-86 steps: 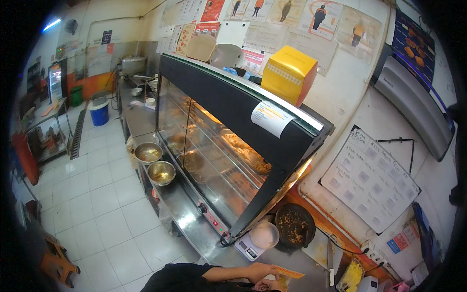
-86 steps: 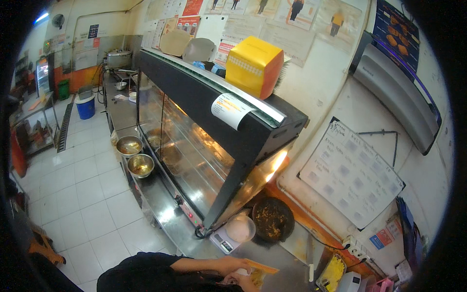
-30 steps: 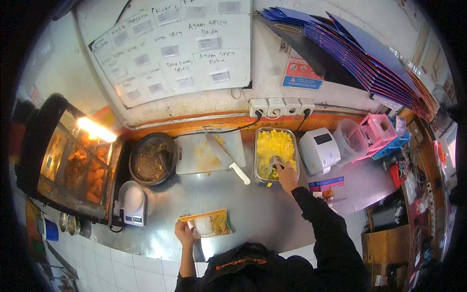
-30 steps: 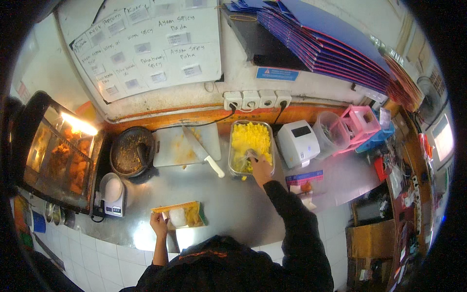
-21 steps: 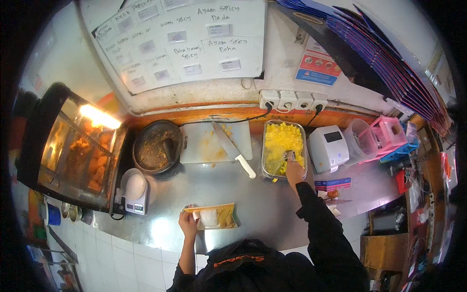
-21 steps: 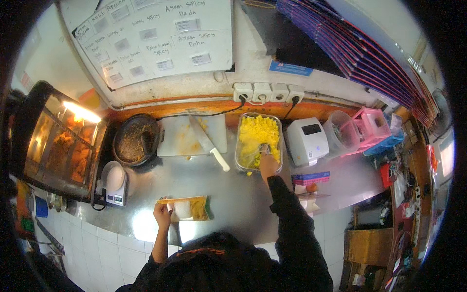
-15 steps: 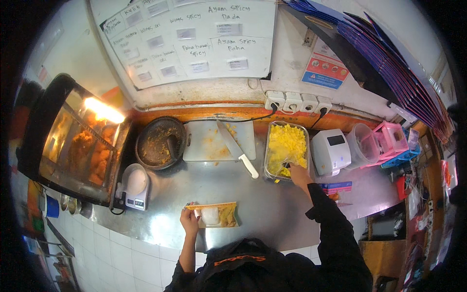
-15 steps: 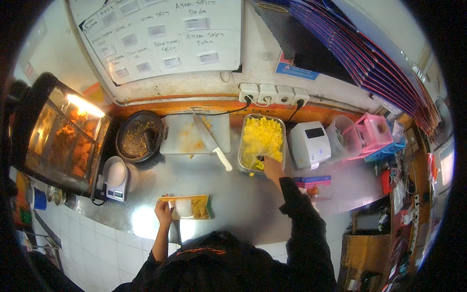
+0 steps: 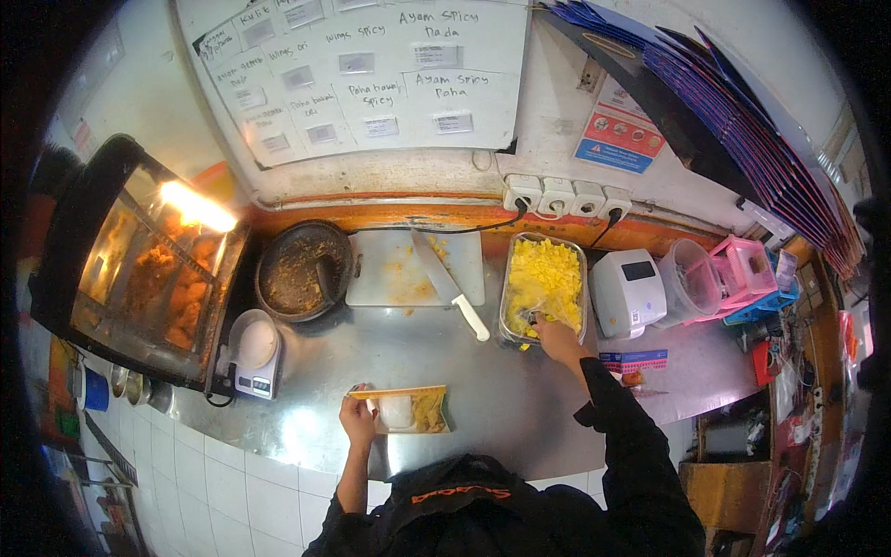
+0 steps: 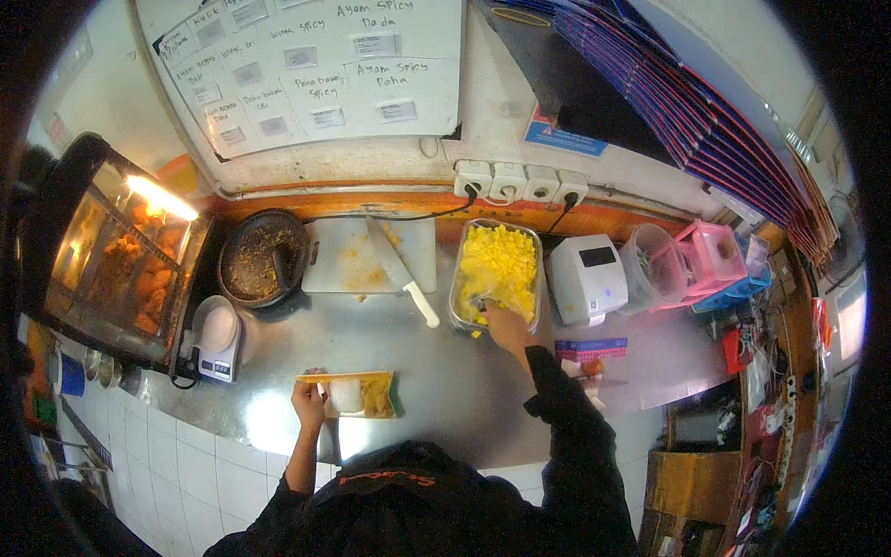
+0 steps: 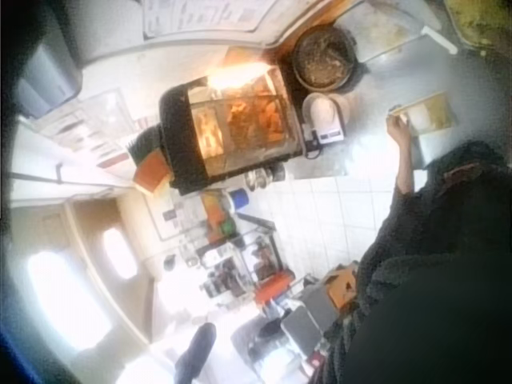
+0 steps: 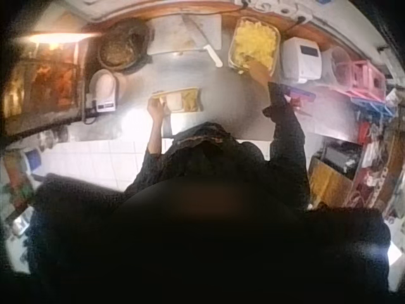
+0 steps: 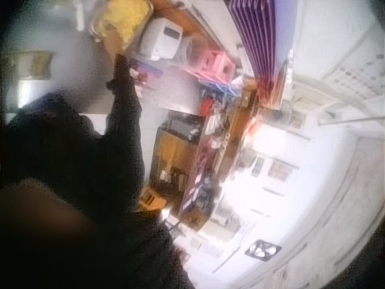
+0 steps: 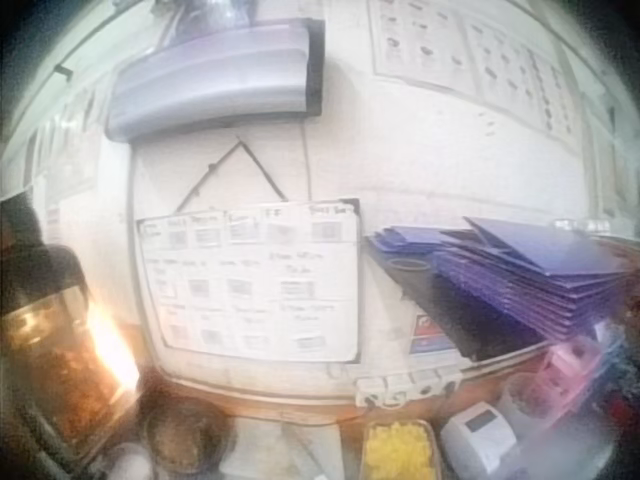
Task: The person assembles a takeout order by cutting a piece of fried chicken, placing it in a box, adding shredded yellow topping, and sealing the box with a sticker. They then place the box into a plastic bag and hand it to a coworker.
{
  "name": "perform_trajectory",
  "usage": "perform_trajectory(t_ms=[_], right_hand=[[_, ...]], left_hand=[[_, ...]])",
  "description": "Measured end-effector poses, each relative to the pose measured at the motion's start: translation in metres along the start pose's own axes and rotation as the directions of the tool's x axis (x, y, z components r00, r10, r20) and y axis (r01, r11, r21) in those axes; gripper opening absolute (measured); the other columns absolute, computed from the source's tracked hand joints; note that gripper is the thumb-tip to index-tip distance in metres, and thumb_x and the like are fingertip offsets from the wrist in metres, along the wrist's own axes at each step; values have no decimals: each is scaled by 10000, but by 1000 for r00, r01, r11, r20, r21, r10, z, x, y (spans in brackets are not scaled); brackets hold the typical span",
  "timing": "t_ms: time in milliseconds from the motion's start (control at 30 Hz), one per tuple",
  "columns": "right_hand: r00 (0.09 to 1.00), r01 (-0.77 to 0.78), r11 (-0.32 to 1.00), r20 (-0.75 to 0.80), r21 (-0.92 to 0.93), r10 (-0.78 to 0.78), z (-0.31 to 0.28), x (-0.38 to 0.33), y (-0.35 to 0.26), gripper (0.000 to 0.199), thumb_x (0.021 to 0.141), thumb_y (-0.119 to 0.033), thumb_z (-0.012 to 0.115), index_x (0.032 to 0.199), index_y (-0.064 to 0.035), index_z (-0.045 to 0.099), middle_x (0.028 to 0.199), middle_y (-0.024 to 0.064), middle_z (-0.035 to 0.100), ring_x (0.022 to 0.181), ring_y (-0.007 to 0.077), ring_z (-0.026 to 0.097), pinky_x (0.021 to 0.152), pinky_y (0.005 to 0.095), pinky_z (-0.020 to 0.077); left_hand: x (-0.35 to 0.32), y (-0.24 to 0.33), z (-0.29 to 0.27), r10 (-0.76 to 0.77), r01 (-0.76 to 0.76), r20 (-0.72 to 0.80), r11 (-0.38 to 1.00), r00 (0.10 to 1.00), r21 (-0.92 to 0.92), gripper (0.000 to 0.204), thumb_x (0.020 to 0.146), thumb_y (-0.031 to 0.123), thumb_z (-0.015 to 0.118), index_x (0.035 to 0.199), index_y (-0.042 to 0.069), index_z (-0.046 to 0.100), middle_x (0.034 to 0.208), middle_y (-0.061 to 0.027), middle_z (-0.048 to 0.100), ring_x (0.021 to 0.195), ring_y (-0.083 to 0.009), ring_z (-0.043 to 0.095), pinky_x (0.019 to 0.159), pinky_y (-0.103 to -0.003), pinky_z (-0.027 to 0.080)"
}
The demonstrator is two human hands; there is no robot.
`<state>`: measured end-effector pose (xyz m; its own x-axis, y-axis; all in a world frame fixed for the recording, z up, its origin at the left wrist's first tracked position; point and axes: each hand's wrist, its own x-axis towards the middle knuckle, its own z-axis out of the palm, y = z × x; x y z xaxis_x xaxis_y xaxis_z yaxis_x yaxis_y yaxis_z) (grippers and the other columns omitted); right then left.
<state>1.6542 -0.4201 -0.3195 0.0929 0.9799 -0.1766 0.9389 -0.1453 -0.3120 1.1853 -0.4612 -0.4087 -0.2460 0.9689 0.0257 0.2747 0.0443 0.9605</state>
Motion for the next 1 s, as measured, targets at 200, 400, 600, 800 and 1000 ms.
perform_trajectory(t_ms=[200, 400, 600, 800, 1000], right_hand=[[986, 144, 987, 93, -69, -138, 15, 13, 12, 365, 1016, -314, 459, 1215, -11, 508, 851, 258, 659, 794, 395, 677, 725, 491, 507], [847, -496, 392, 532, 775, 20, 10, 25, 37, 308, 1045, -379, 460, 937, -94, 504, 581, 3, 428, 444, 135, 352, 420, 311, 299], [883, -467, 87, 458, 880, 104, 22, 26, 46, 296, 1059, -370, 439, 865, -149, 471, 594, -45, 361, 440, 88, 270, 421, 279, 247], [956, 95, 995, -276, -16, -96, 53, 50, 33, 232, 978, -170, 491, 1091, -4, 608, 869, 224, 674, 720, 360, 670, 625, 468, 520], [999, 31, 997, 35, -65, -29, 27, 27, -2, 264, 973, -178, 465, 1093, 15, 598, 1032, 260, 673, 995, 421, 647, 845, 514, 488]], left_hand=[[0, 1, -1, -51, 51, 19, 999, 999, -18, 275, 967, -36, 503, 1150, 26, 698, 1036, -74, 621, 760, -117, 611, 521, -251, 550], [3, -18, 1, -9, 9, 3, 996, 1000, -84, 280, 958, -29, 510, 1155, 32, 701, 1018, -91, 639, 731, -126, 602, 506, -250, 544], [2, -19, -2, 44, -43, -20, 998, 999, 39, 326, 913, -51, 530, 1171, 42, 704, 952, -124, 627, 677, -170, 589, 569, -296, 514], [2, -19, -2, 33, -32, -5, 995, 999, 98, 337, 908, -50, 522, 1170, 52, 708, 885, -117, 612, 649, -179, 583, 572, -313, 502], [4, -24, -1, 48, -46, -24, 994, 999, 103, 332, 911, -49, 532, 1173, 57, 707, 911, -113, 616, 667, -161, 587, 536, -299, 501]])
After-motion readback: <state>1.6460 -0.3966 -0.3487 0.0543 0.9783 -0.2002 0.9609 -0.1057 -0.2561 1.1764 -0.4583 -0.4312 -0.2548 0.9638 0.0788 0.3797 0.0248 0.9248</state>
